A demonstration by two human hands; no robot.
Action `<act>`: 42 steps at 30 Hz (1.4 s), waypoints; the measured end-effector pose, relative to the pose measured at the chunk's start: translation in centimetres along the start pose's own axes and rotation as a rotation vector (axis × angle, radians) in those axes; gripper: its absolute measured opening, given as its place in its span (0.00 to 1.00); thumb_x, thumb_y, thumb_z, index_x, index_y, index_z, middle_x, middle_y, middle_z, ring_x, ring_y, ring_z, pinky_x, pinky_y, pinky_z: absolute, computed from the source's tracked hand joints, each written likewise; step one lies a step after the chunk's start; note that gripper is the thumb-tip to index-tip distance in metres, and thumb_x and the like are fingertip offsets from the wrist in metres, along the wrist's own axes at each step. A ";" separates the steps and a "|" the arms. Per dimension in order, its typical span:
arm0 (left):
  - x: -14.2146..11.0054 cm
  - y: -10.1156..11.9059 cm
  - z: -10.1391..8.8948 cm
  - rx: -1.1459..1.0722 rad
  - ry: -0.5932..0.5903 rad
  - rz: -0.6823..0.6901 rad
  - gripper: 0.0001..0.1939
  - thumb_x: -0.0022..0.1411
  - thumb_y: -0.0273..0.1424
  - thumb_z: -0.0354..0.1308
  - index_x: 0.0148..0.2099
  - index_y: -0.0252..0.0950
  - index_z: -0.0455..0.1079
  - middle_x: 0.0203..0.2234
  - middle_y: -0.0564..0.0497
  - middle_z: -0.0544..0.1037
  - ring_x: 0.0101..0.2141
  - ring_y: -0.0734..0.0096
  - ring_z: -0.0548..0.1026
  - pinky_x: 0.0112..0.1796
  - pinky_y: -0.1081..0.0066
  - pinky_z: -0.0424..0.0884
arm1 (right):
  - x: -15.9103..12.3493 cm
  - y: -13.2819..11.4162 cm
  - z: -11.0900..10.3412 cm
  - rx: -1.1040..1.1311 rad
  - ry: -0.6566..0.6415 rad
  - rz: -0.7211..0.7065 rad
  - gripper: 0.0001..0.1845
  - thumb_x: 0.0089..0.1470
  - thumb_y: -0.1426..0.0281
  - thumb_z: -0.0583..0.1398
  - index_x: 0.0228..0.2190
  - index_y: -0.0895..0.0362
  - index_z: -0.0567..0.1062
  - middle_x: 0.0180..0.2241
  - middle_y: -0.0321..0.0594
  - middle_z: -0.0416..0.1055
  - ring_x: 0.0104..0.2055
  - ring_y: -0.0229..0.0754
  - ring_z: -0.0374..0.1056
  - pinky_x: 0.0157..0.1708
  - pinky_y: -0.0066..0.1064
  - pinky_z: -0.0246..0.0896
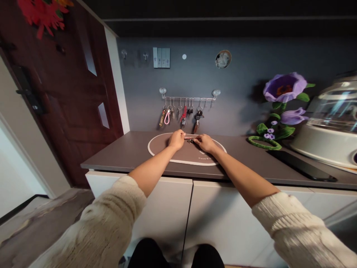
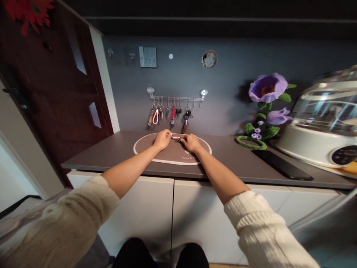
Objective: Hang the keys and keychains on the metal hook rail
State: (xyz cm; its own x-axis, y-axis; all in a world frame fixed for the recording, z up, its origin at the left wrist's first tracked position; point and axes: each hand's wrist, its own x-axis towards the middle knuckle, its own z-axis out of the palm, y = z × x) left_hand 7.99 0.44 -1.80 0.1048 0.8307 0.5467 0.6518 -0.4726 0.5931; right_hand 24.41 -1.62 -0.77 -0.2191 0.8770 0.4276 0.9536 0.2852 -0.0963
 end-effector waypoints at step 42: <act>0.2 -0.3 0.3 0.036 -0.115 0.042 0.08 0.56 0.28 0.51 0.33 0.35 0.71 0.31 0.48 0.75 0.31 0.72 0.70 0.36 0.72 0.65 | 0.3 -0.4 0.2 0.250 0.103 0.074 0.09 0.49 0.68 0.57 0.30 0.57 0.77 0.33 0.40 0.74 0.33 0.37 0.66 0.33 0.25 0.55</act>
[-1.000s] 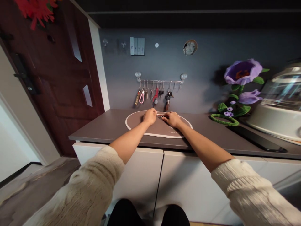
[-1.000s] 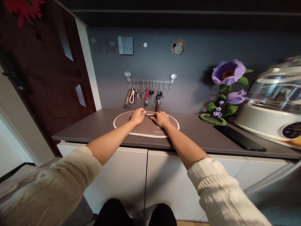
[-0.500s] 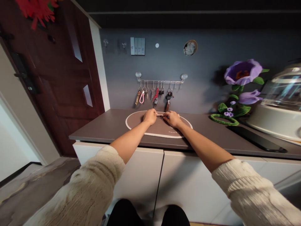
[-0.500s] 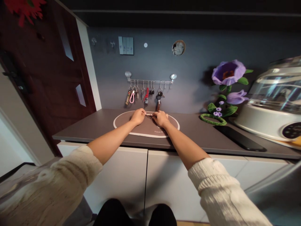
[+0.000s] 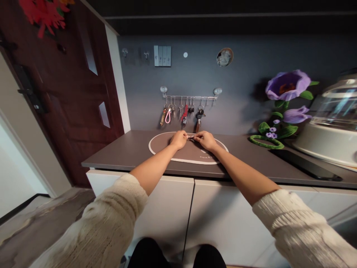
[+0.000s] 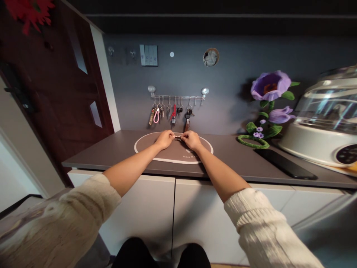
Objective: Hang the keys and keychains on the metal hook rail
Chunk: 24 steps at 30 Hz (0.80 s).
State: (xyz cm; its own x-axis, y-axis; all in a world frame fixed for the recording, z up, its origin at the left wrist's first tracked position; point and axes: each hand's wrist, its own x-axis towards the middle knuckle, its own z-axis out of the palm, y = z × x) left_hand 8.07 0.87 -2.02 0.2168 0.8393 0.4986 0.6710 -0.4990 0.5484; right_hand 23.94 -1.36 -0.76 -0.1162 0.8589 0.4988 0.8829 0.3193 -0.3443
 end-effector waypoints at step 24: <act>0.1 -0.2 0.5 -0.070 -0.011 0.126 0.09 0.57 0.30 0.50 0.34 0.34 0.70 0.29 0.50 0.75 0.30 0.73 0.70 0.35 0.74 0.64 | 0.6 0.3 -0.3 1.199 0.261 0.410 0.03 0.37 0.75 0.62 0.21 0.60 0.73 0.22 0.34 0.71 0.25 0.31 0.64 0.31 0.24 0.60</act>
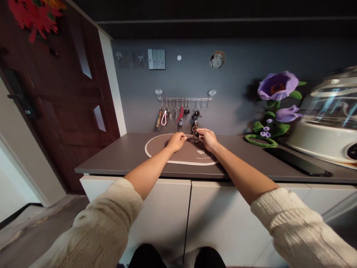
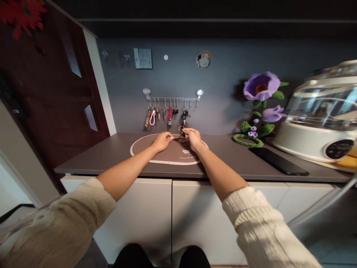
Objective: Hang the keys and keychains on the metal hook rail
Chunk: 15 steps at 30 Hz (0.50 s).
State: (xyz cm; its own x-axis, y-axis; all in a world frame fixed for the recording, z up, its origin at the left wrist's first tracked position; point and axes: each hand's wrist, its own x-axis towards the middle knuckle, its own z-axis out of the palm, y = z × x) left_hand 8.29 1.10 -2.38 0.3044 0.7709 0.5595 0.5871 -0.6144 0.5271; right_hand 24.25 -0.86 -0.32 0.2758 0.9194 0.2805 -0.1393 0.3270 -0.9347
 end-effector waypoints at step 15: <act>-0.1 0.3 0.0 -0.007 -0.019 -0.030 0.09 0.57 0.30 0.50 0.34 0.33 0.71 0.30 0.48 0.76 0.31 0.72 0.71 0.35 0.74 0.64 | 0.0 -0.2 -0.8 0.139 -0.046 -0.062 0.09 0.37 0.71 0.65 0.22 0.61 0.71 0.19 0.34 0.69 0.22 0.31 0.64 0.29 0.26 0.64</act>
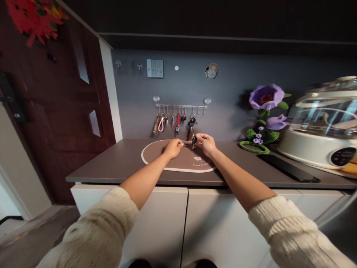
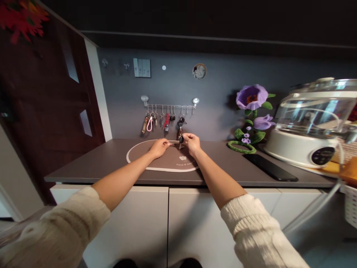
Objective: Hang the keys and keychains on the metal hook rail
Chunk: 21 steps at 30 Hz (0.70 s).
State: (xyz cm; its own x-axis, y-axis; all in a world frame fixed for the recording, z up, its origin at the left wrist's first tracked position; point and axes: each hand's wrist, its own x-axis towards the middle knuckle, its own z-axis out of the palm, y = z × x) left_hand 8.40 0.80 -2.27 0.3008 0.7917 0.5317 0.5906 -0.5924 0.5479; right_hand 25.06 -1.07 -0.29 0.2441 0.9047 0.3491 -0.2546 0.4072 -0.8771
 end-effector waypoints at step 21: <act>0.1 -0.3 0.5 0.023 -0.029 -0.036 0.09 0.57 0.32 0.50 0.34 0.35 0.70 0.31 0.49 0.75 0.32 0.72 0.70 0.35 0.73 0.64 | 3.0 -3.8 -0.3 -0.060 0.110 0.005 0.09 0.37 0.69 0.65 0.22 0.58 0.70 0.16 0.29 0.64 0.20 0.29 0.60 0.25 0.24 0.60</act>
State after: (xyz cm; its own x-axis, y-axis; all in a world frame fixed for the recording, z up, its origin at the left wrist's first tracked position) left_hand 8.61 1.10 -2.68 0.3008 0.8165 0.4929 0.6183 -0.5604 0.5510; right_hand 27.00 0.02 4.04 0.3454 0.8859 0.3096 -0.2001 0.3918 -0.8980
